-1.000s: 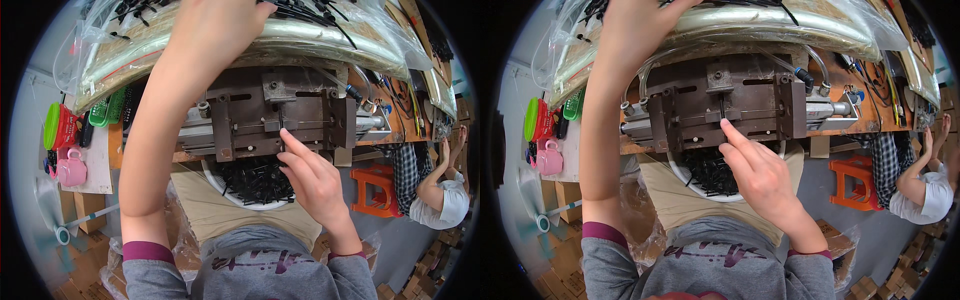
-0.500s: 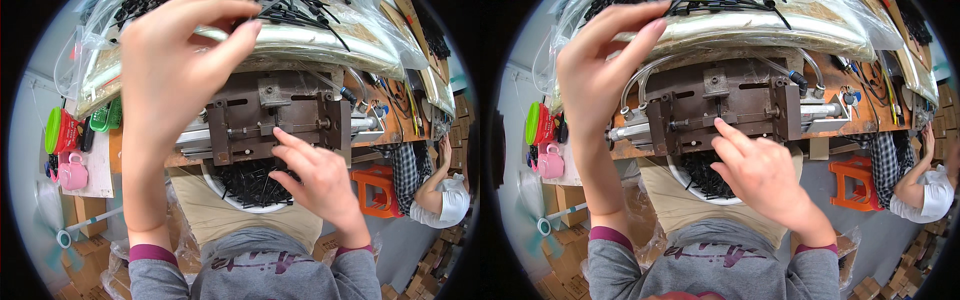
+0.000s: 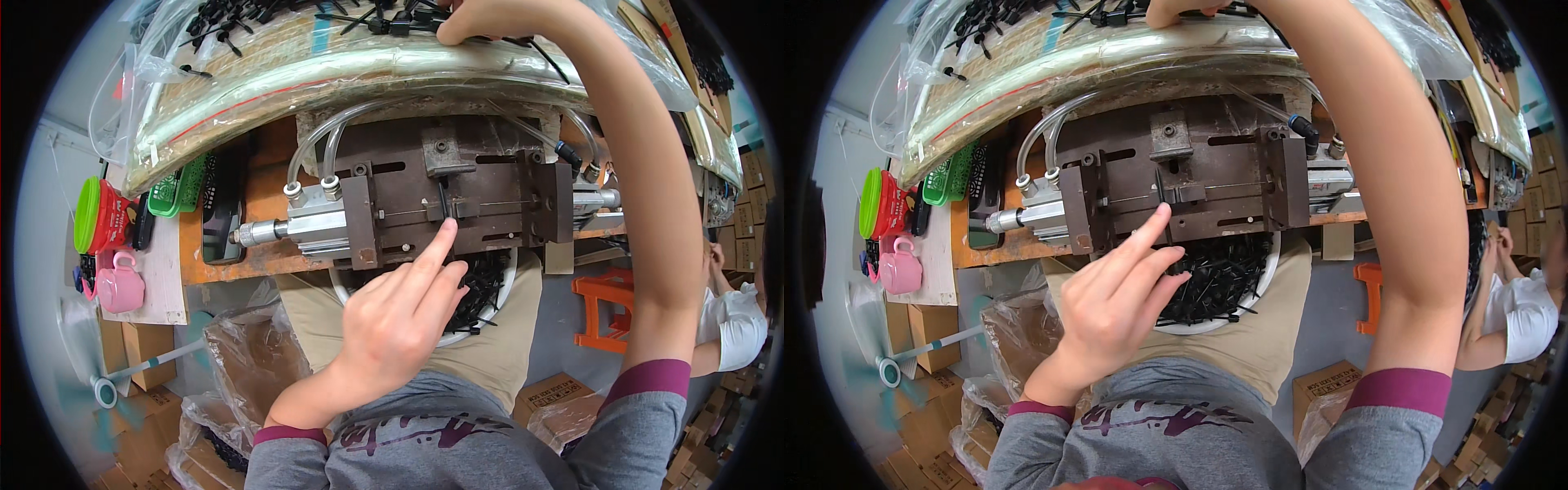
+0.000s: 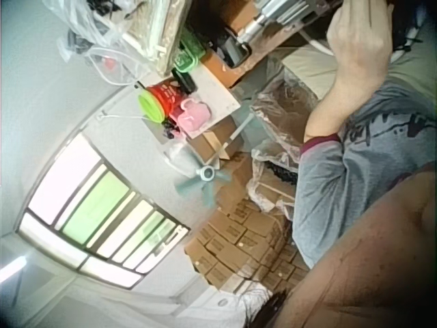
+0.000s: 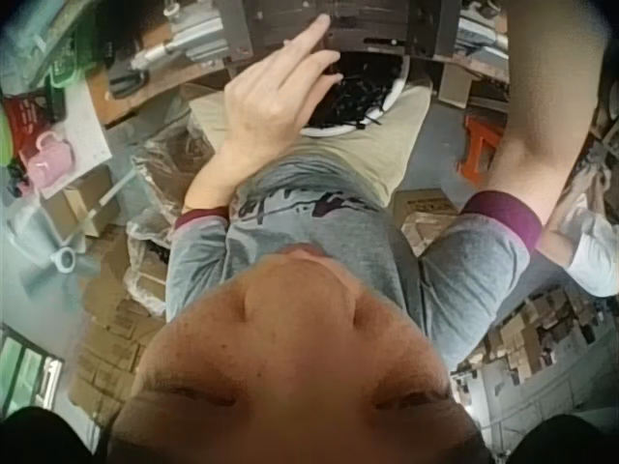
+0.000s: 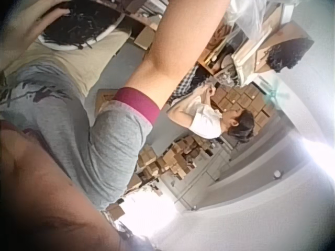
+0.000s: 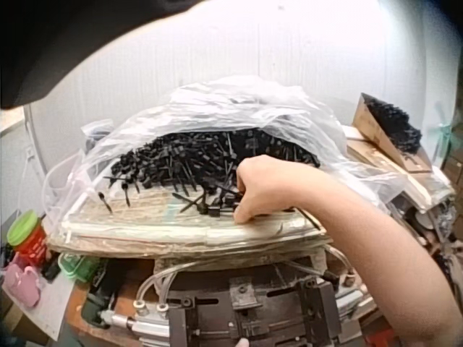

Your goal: Assembling small plastic components onto black cable ties using a mechanical assembly machine.

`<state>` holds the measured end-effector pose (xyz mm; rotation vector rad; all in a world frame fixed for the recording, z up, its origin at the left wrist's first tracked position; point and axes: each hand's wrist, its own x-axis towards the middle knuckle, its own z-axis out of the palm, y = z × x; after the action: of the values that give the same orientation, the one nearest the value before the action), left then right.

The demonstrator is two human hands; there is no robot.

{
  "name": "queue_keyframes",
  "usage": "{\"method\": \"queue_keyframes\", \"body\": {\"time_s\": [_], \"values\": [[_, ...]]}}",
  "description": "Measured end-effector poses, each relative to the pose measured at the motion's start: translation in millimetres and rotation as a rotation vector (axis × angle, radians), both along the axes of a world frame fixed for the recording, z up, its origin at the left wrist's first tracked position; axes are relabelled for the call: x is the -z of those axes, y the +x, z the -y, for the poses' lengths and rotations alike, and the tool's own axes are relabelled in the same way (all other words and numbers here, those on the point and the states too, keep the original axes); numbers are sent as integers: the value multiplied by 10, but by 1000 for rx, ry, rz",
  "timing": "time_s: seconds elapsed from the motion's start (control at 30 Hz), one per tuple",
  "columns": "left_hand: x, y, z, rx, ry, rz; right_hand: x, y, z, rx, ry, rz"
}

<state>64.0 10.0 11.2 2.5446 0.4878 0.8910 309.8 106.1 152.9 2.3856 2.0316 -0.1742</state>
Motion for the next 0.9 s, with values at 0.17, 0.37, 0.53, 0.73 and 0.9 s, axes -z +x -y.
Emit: {"method": "queue_keyframes", "body": {"time_s": [0.17, 0.37, 0.53, 0.73, 0.9], "values": [[193, 82, 32, -20, 104, -80, -10, -12, -164, -58, -123, 50], [203, 159, -54, -43, 115, -88, -87, -21, -73, -77, -64, 112], [203, 154, -53, -44, 124, -108, -171, 110, 194, -38, 288, 14], [106, 133, -75, 20, 9, -99, -47, 47, 566, -109, 656, 89], [-180, 15, -140, 141, -691, 363, 628, -207, 989, -505, 982, 125]]}}
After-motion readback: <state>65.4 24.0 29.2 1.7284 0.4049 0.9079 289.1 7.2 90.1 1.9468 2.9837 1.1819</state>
